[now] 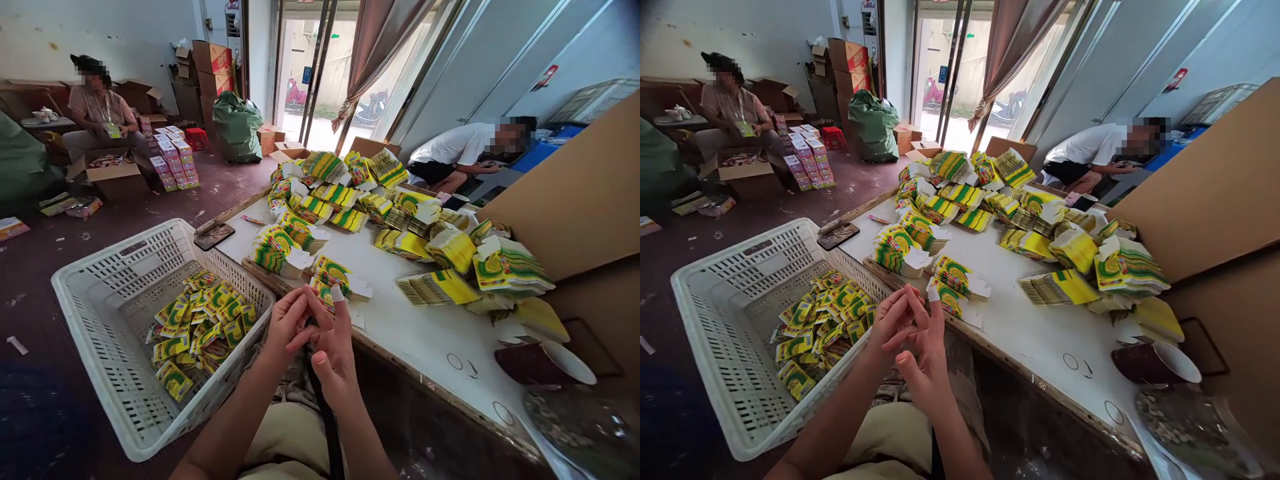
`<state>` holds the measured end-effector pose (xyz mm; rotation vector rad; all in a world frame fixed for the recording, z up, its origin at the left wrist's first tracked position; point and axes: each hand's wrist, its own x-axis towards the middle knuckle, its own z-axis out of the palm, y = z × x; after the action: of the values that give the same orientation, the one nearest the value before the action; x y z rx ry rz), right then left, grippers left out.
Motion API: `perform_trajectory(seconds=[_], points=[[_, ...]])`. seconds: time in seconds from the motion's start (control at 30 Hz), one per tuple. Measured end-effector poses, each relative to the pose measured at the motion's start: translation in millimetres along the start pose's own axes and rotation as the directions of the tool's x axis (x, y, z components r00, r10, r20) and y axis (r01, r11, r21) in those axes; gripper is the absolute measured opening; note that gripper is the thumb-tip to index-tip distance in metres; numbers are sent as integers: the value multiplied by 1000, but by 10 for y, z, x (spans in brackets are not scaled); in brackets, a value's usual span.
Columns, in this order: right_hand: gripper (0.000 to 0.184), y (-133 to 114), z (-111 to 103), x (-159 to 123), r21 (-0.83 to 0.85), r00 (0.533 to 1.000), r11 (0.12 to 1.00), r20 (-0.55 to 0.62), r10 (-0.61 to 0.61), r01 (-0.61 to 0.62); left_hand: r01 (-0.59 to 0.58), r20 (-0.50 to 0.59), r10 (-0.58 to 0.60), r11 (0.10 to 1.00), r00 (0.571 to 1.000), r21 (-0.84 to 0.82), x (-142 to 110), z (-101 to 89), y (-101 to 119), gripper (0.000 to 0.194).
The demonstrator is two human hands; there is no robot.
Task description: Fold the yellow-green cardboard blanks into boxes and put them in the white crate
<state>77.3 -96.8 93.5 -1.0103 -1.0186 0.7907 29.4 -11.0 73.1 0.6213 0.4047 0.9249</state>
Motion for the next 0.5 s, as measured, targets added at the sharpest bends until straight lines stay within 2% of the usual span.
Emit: perform_trajectory(seconds=[0.2, 0.5], points=[[84, 6, 38, -19, -67, 997, 995, -5, -75, 75, 63, 48, -61, 996, 997, -59, 1, -5, 18, 34], [83, 67, 39, -28, -140, 998, 988, -1, -69, 68, 93, 64, -92, 996, 994, -14, -10, -43, 27, 31]])
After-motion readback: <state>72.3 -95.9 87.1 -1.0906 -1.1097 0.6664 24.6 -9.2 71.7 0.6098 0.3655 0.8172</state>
